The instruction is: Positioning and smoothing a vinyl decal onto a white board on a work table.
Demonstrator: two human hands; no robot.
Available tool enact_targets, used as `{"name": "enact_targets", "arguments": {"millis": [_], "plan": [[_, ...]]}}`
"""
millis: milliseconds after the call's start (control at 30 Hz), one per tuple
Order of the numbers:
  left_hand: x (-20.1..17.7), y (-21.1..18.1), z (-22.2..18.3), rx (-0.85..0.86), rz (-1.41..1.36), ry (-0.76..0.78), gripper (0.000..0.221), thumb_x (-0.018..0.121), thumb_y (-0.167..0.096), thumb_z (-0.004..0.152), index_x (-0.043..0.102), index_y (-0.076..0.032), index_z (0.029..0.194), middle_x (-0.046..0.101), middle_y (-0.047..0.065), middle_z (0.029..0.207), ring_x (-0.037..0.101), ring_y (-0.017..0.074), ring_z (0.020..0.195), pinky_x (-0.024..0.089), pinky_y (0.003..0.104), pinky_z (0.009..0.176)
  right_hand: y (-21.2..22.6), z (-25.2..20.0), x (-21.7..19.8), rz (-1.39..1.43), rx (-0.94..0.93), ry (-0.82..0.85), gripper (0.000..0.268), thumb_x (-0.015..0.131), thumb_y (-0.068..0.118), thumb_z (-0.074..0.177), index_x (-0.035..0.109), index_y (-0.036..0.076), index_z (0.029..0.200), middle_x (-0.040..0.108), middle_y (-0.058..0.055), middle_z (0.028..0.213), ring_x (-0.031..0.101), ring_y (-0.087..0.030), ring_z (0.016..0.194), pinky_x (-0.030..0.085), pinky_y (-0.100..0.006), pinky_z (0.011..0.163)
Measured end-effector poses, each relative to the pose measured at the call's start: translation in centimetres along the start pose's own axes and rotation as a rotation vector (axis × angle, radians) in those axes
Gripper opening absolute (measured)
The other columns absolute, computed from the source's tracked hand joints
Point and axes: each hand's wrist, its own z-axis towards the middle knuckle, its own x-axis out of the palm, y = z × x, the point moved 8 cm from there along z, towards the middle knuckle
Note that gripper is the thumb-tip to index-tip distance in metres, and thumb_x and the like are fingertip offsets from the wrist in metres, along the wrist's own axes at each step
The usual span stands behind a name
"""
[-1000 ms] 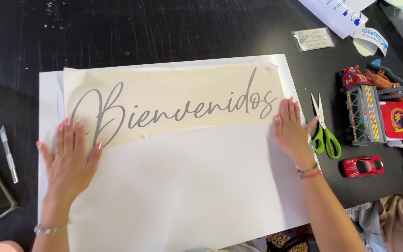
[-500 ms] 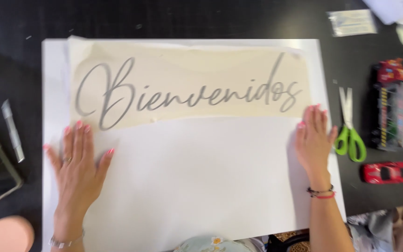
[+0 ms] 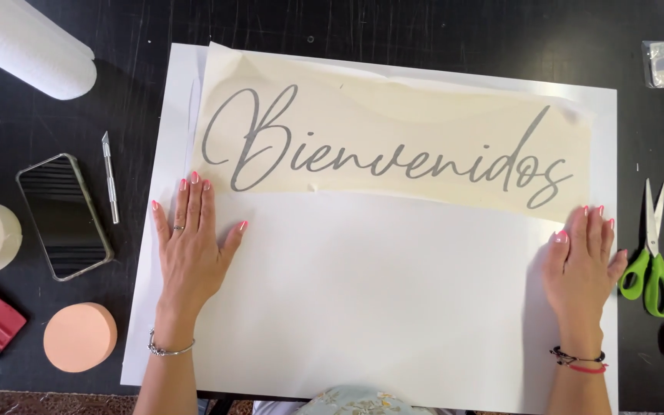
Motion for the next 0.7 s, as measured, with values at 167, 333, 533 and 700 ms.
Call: {"name": "enact_targets", "arguments": {"millis": [167,333,533,700], "plan": [[-0.3,-0.4,-0.1,0.000,0.038,-0.015,0.074,0.046,-0.046,0.109,0.039,0.006,0.161,0.037,0.023,0.170,0.030,0.0346,0.159,0.014,0.058,0.129,-0.5,0.1,0.2,0.003,-0.026,-0.047,0.060,0.024,0.030,0.111,0.036,0.005,0.164,0.028,-0.019,0.173,0.020,-0.037,0.159,0.008,-0.072,0.117],[0.0,-0.5,-0.5,-0.025,0.053,0.014,0.075,0.043,-0.048,0.109,0.039,0.005,0.162,0.035,0.022,0.171,0.029,0.0343,0.160,0.015,0.059,0.129,-1.2,0.8,0.3,-0.001,-0.137,-0.116,0.057,0.034,0.022,0.111,0.043,-0.003,0.161,0.036,-0.025,0.169,0.027,-0.043,0.156,0.011,-0.076,0.117],[0.0,-0.3,-0.4,-0.041,0.035,0.020,0.076,0.043,-0.049,0.108,0.038,0.004,0.162,0.033,0.021,0.171,0.028,0.0335,0.160,0.015,0.059,0.129,-1.4,1.1,0.5,-0.002,-0.219,-0.170,0.055,0.040,0.017,0.111,0.047,-0.008,0.160,0.041,-0.031,0.166,0.031,-0.049,0.155,0.014,-0.077,0.117],[-0.3,-0.4,-0.5,-0.027,0.012,-0.013,0.076,0.044,-0.049,0.109,0.037,0.004,0.163,0.032,0.021,0.172,0.027,0.0335,0.160,0.012,0.058,0.129,-1.7,1.3,0.6,0.045,-0.181,-0.164,0.055,0.040,0.018,0.111,0.046,-0.006,0.161,0.038,-0.028,0.168,0.029,-0.046,0.156,0.012,-0.071,0.121]]}}
